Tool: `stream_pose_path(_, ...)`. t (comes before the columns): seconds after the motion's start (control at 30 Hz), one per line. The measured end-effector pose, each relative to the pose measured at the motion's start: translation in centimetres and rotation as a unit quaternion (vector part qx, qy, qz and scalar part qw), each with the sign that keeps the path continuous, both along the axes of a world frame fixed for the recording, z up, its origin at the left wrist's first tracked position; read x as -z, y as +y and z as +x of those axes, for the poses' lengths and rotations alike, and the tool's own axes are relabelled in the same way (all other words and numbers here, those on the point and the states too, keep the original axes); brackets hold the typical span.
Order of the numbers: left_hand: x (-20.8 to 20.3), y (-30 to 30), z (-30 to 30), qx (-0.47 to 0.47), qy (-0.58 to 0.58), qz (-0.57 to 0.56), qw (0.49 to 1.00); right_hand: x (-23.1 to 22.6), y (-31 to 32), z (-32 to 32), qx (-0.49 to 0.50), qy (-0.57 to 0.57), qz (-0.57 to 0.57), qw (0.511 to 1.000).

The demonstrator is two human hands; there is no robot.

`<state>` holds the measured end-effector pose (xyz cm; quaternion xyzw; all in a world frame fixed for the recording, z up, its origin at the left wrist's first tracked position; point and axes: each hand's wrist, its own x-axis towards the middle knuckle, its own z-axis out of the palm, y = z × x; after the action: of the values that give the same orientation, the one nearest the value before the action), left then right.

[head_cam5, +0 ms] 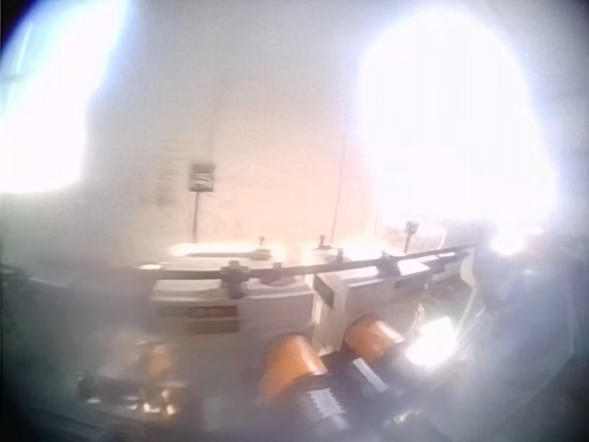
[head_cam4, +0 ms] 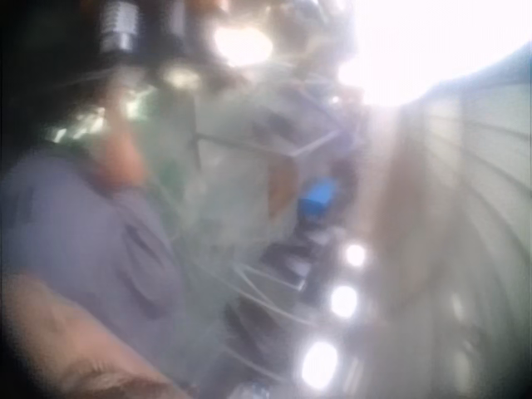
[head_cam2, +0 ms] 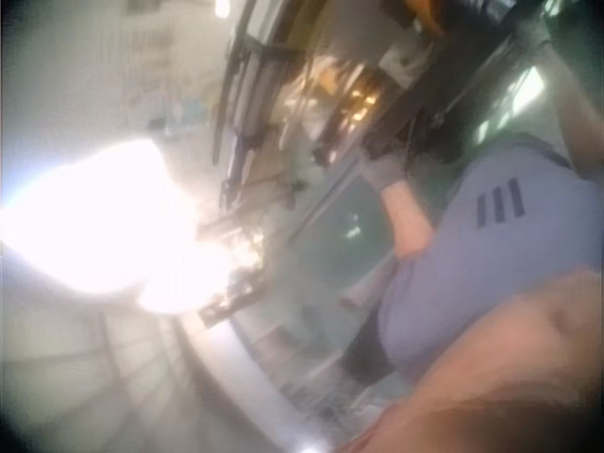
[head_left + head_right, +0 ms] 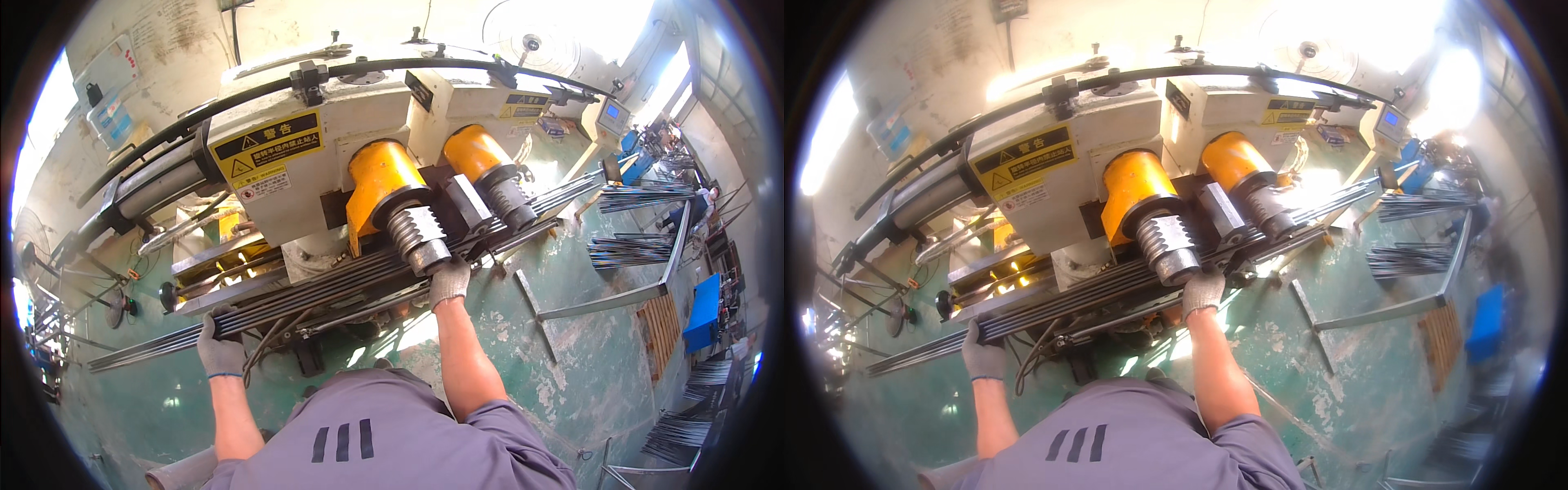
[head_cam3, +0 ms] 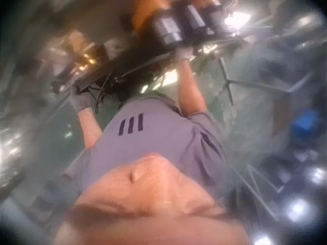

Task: The person feeds metal bars into a bending machine, activates the bend, and then stacks the bent bars on the floor before repeating the process.

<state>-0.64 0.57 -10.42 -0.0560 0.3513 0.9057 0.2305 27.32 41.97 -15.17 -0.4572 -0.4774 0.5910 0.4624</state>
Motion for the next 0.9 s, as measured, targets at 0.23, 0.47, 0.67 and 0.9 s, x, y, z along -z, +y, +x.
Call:
stream_pose_path(0.23, -1.2, 10.0, 5.9, 0.054, -0.057, -0.051, 0.996, -2.1, -1.2, -2.0, 0.023, 0.033, -0.005, 0.999)
stream_pose_path(0.47, -0.6, 3.9, 2.8, -0.012, -0.073, 0.042, 0.996, -0.2, -2.7, 1.7, 0.007, -0.055, 0.037, 0.998)
stream_pose_path(0.67, 1.0, 1.4, 0.6, -0.043, -0.050, -0.019, 0.998, -2.7, -6.0, 4.4, 0.016, -0.022, -0.105, 0.994)
stream_pose_path(0.9, -1.2, 9.9, 7.2, 0.013, -0.091, -0.007, 0.996, -1.2, -5.7, 5.4, -0.022, -0.020, -0.084, 0.996)
